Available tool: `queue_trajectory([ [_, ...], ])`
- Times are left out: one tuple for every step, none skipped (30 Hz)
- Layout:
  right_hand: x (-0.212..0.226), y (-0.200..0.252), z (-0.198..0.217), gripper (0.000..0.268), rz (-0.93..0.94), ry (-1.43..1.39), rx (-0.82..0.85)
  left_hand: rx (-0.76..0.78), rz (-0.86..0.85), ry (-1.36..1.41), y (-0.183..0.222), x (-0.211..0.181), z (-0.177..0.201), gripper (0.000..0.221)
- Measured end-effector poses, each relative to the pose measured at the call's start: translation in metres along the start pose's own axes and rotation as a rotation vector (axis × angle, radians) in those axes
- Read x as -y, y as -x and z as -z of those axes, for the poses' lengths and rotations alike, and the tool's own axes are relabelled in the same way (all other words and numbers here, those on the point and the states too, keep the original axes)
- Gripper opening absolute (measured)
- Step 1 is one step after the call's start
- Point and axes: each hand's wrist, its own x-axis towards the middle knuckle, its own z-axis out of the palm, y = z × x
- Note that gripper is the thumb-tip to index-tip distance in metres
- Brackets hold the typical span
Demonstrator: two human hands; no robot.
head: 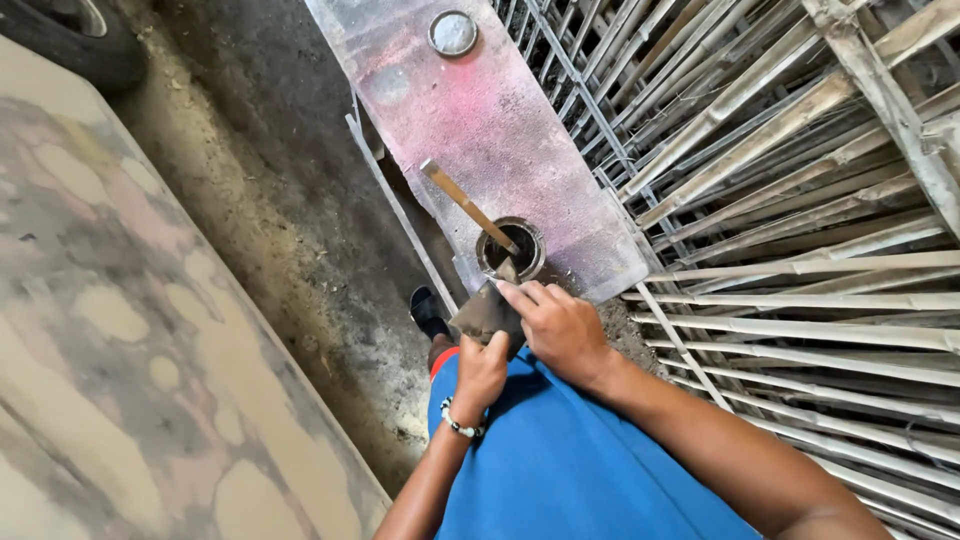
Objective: The person applies a gray body filler to the side panel of a car using a small metal scraper. They repeatedly scoop filler from a container on a workbench and spread it onto the car's surface to smooth out the area.
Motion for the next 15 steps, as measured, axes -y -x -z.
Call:
queue_trajectory([
  [-0.005,-0.003,-0.003,0.051,-0.024,-0.003,0.008,0.008,-0.003,0.012,0.001,-0.005,-0.002,0.031],
  [-0.009,-0.004,-0.006,0.051,-0.047,-0.008,0.02,0.013,-0.005,0.024,0.003,-0.011,-0.004,0.033],
  [-0.016,-0.01,-0.005,0.051,-0.046,-0.009,0.02,0.012,-0.005,0.023,0.005,-0.023,-0.007,0.033],
  [-0.024,-0.017,-0.005,0.049,-0.096,-0.019,0.066,0.038,-0.007,0.017,0.006,-0.036,-0.01,0.035],
  [-0.031,-0.024,-0.005,0.047,-0.147,-0.028,0.111,0.064,-0.01,0.012,0.007,-0.049,-0.012,0.037],
  [-0.043,-0.032,-0.006,0.047,-0.141,-0.029,0.106,0.062,-0.016,0.009,0.006,-0.038,-0.006,0.037],
  [-0.055,-0.039,-0.007,0.036,-0.298,-0.163,0.099,0.026,-0.007,-0.027,0.006,-0.027,0.001,0.032],
  [-0.067,-0.042,-0.007,0.027,-0.462,-0.297,0.101,-0.008,0.012,-0.058,0.009,-0.016,0.005,0.028],
  [-0.08,-0.045,-0.011,0.027,-0.463,-0.297,0.105,-0.01,0.015,-0.057,0.014,0.0,0.014,0.028],
  [-0.094,-0.052,-0.014,0.023,-0.585,-0.376,0.195,-0.035,0.07,-0.058,0.014,0.016,0.024,0.022],
  [-0.108,-0.059,-0.018,0.026,-0.707,-0.455,0.286,-0.061,0.125,-0.059,0.014,0.032,0.033,0.017],
  [-0.114,-0.06,-0.021,0.026,-0.705,-0.452,0.285,-0.061,0.123,-0.057,0.014,0.019,0.033,0.017],
  [-0.121,-0.061,-0.025,0.028,-0.665,-0.476,0.278,-0.116,0.162,-0.137,0.014,0.006,0.033,0.016],
  [-0.126,-0.061,-0.03,0.031,-0.626,-0.502,0.275,-0.172,0.205,-0.218,0.016,-0.007,0.034,0.015],
  [-0.123,-0.062,-0.029,0.031,-0.624,-0.501,0.278,-0.175,0.206,-0.216,0.017,-0.002,0.037,0.015],
])
